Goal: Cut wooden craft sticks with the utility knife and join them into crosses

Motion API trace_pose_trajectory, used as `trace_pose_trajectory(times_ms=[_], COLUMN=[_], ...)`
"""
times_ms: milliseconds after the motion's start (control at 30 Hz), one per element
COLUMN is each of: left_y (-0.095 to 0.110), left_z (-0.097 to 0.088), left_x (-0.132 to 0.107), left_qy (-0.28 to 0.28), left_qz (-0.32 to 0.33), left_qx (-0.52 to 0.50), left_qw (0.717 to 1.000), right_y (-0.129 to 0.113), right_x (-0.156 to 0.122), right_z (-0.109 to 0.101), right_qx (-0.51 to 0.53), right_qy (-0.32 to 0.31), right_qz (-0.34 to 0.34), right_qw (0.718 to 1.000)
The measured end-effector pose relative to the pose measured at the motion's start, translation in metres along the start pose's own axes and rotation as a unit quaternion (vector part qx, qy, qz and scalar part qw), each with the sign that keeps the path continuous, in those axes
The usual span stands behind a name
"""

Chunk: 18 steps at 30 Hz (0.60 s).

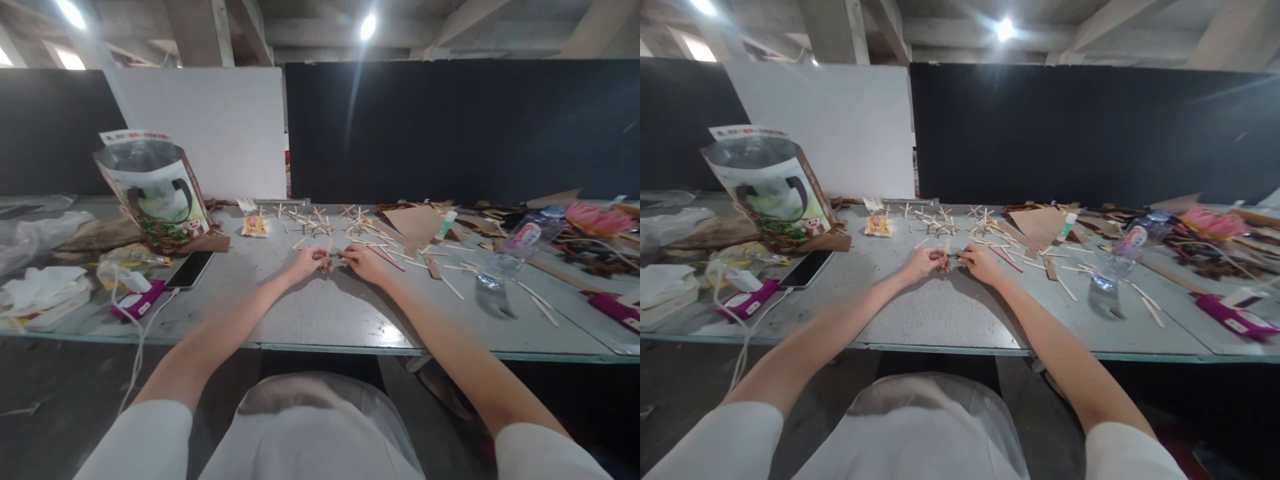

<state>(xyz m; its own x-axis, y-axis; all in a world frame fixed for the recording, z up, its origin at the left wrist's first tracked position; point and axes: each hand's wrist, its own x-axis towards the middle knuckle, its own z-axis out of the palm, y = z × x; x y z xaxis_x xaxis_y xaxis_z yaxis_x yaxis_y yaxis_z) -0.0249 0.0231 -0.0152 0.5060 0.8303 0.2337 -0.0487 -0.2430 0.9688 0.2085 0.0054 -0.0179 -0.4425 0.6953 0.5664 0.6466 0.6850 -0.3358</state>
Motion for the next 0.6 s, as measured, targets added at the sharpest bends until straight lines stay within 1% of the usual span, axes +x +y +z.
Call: trace_pose_trajectory(times_ms=[233,600], left_y=[-0.0045,-0.0063], left_z=[-0.001,-0.0037], left_x=[0.0024,0.0043], left_qy=[0.007,0.024], left_qz=[-0.01,-0.024], left_qx=[0.001,-0.005], left_qw=[1.0,0.999], right_y=[0.0018,-0.0044], right_x=[0.0007,0.0027], right_z=[0.0036,-0.0012], right_qx=[0.001,-0.014], right_qy=[0.001,-0.016], right_qz=[-0.003,-0.002], right_qw=[1.0,1.0])
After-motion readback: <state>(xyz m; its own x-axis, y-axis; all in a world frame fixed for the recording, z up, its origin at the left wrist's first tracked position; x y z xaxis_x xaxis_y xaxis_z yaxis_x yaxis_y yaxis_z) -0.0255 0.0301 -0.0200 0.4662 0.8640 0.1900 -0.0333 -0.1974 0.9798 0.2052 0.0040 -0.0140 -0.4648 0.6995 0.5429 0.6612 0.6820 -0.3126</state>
